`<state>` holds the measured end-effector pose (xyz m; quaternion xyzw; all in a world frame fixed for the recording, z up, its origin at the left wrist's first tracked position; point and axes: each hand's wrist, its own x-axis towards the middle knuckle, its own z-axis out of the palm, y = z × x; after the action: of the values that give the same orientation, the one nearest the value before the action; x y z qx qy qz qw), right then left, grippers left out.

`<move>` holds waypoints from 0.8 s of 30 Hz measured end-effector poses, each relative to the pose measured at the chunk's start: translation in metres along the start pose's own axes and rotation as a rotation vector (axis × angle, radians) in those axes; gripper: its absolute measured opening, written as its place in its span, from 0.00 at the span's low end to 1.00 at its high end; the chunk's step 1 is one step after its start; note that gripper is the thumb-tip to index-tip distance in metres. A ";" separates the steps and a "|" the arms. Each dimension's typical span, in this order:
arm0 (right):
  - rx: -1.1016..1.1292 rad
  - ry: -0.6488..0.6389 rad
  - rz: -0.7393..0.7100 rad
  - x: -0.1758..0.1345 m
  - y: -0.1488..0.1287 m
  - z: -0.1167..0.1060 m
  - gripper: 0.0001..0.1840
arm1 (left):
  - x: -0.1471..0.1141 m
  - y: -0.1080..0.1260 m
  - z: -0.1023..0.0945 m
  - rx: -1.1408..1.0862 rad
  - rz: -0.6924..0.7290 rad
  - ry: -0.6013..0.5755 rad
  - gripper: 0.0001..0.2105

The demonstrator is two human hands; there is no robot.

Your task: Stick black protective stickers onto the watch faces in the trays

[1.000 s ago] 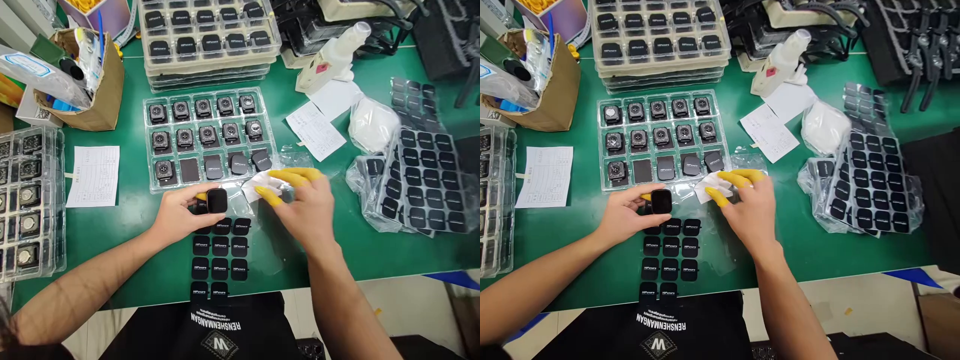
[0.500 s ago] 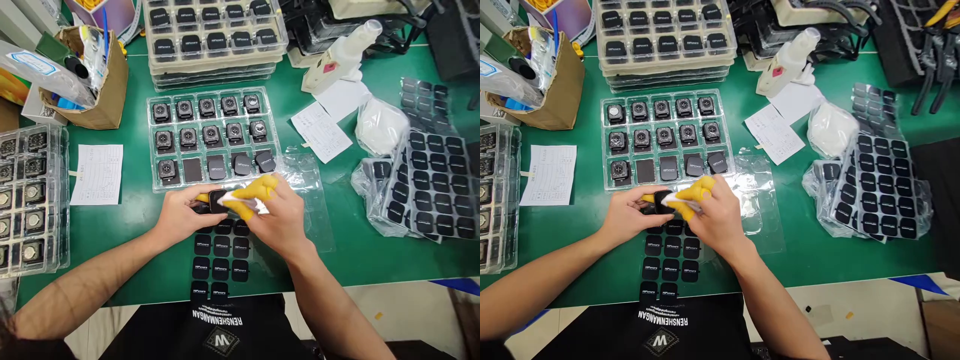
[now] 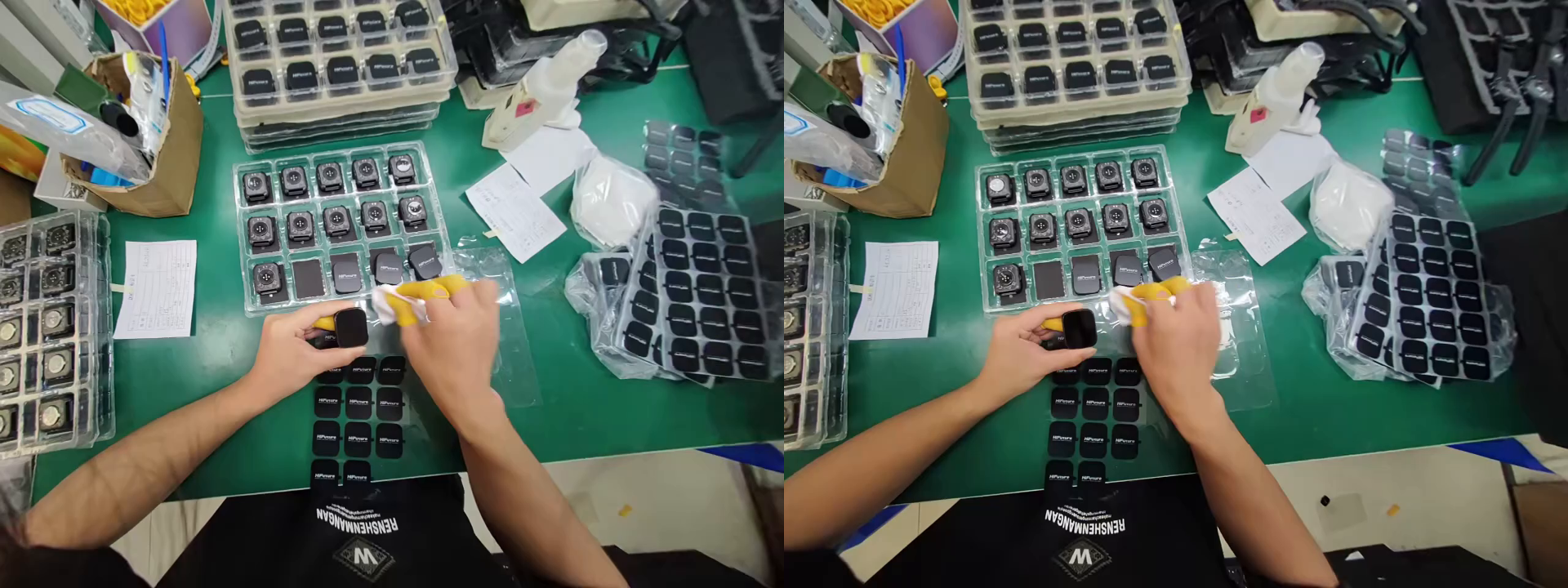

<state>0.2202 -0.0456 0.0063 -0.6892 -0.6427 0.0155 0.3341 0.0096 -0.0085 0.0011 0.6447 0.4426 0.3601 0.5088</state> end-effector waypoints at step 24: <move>0.493 -0.166 -0.126 -0.028 -0.025 -0.003 0.20 | -0.012 0.000 -0.007 0.200 0.328 0.097 0.22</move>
<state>0.1950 -0.0729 0.0094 -0.5419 -0.6865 0.2073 0.4383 -0.0008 -0.0170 0.0022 0.7375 0.3893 0.4229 0.3546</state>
